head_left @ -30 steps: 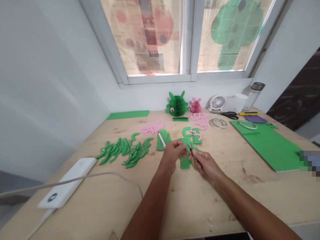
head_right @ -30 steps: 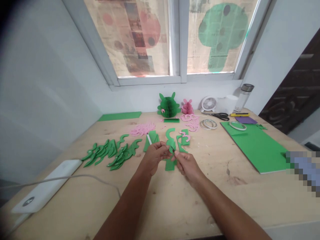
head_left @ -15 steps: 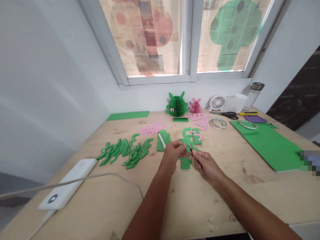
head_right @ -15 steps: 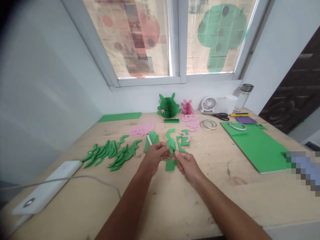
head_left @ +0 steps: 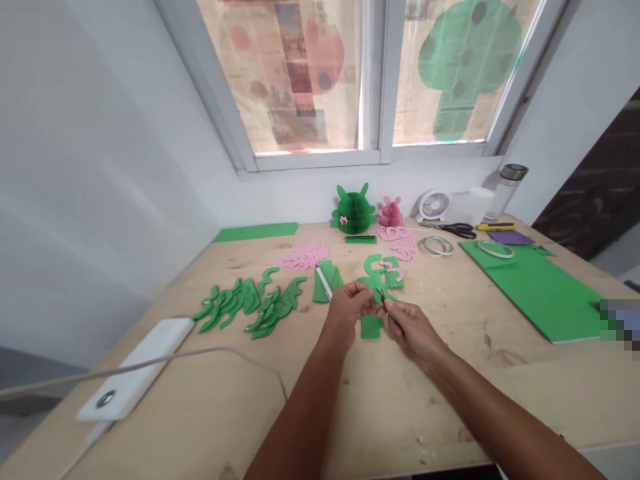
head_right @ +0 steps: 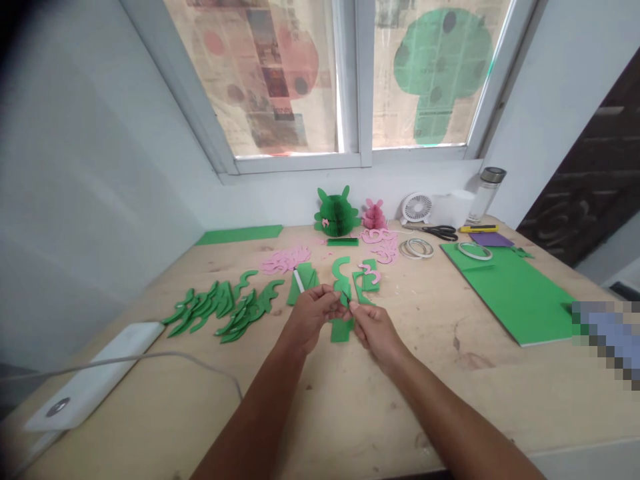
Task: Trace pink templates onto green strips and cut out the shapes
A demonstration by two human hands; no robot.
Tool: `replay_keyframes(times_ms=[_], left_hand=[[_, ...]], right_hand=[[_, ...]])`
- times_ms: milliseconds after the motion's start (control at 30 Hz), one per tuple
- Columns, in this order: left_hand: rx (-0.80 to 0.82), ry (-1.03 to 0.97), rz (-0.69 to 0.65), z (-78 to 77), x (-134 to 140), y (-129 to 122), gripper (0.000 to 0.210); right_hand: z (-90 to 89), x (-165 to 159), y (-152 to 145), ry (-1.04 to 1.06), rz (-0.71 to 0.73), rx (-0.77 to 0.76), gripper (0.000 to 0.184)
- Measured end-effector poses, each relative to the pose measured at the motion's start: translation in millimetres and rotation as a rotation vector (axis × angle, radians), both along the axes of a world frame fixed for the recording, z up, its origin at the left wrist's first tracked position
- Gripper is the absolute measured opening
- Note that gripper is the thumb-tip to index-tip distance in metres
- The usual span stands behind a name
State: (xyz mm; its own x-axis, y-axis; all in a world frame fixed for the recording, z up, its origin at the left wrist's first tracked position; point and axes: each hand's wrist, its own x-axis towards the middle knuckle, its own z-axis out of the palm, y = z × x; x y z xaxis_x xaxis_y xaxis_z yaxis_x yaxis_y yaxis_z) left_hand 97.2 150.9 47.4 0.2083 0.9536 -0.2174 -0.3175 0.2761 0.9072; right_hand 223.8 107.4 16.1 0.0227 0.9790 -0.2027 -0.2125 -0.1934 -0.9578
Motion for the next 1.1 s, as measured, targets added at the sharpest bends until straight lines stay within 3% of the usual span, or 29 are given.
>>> replay_keyframes(times_ms=[1100], left_hand=[[-0.013, -0.025, 0.019, 2.9, 2.3, -3.3, 0.026]], right_hand=[[-0.8, 0.7, -0.6, -0.012, -0.005, 0.014, 0.046]])
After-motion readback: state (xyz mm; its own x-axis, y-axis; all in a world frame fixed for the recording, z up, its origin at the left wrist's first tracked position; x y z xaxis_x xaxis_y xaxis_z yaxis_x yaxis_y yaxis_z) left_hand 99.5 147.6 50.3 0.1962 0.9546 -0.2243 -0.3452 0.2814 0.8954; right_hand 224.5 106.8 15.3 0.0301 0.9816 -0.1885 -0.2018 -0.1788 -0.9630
